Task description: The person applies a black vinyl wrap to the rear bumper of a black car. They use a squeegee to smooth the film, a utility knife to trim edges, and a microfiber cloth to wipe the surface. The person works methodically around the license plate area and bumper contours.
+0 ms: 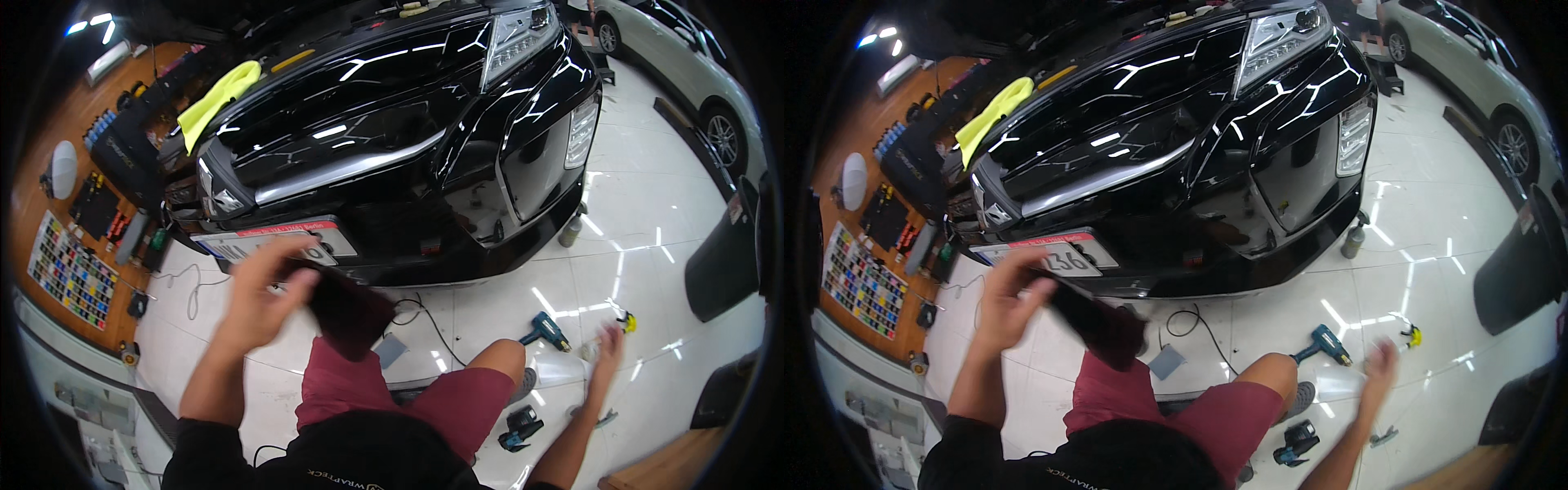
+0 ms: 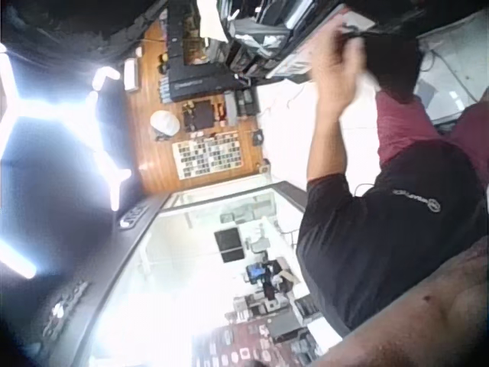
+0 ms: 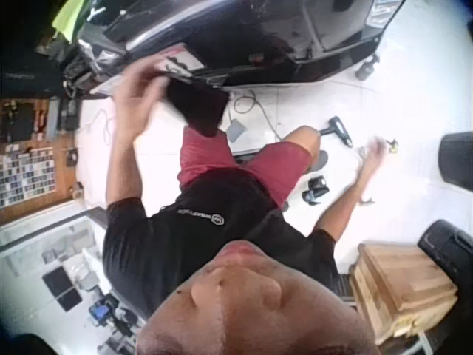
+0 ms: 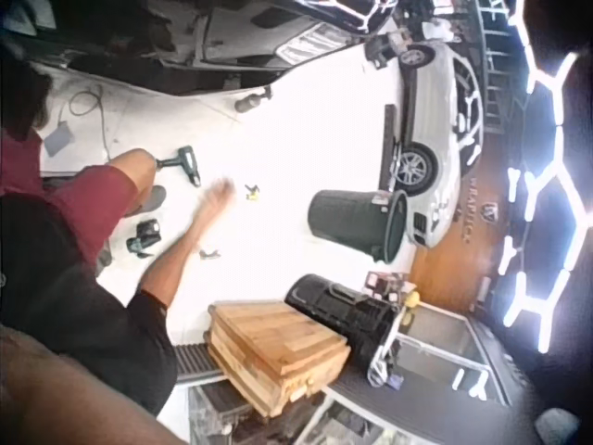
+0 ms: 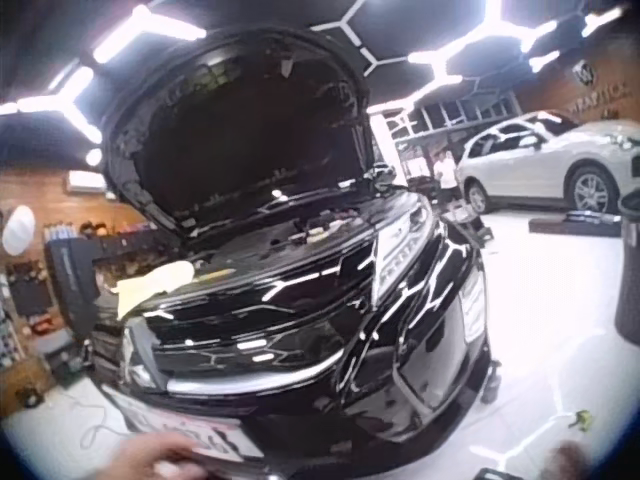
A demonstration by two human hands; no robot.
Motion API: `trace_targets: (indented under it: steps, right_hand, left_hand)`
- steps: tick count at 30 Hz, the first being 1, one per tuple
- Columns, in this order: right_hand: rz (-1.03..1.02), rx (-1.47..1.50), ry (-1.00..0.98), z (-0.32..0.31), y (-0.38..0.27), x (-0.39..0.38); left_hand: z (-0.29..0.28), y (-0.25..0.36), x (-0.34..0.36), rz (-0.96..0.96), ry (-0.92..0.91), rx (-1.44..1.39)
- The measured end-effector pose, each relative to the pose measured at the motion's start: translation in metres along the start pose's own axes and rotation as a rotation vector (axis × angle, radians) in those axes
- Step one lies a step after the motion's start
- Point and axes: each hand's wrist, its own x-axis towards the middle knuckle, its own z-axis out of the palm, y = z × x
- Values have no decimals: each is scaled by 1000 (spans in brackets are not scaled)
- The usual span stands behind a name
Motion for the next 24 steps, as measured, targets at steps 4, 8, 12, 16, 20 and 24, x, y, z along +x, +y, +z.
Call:
trace_targets:
  steps: [4,8,12,16,20,24]
  right_hand:
    - [-852,-267,-631,161,-281,-114]
    - [-1014,-649,-693,221,-323,-146]
    - [-1169,-647,-700,247,-348,-161]
    - [-1032,-607,-934,265,-360,-162]
    - [-953,-527,-1014,277,-379,-165]
    - [-723,-275,-851,272,-398,-172]
  left_hand:
    - [68,-16,9,170,-207,-107]
    - [65,-34,-10,160,-243,-261]
    - [48,-59,-33,88,-197,-412]
    - [29,-78,-44,92,-183,-597]
    - [20,-103,-52,66,-230,-851]
    - [24,-131,-60,-26,-362,-766]
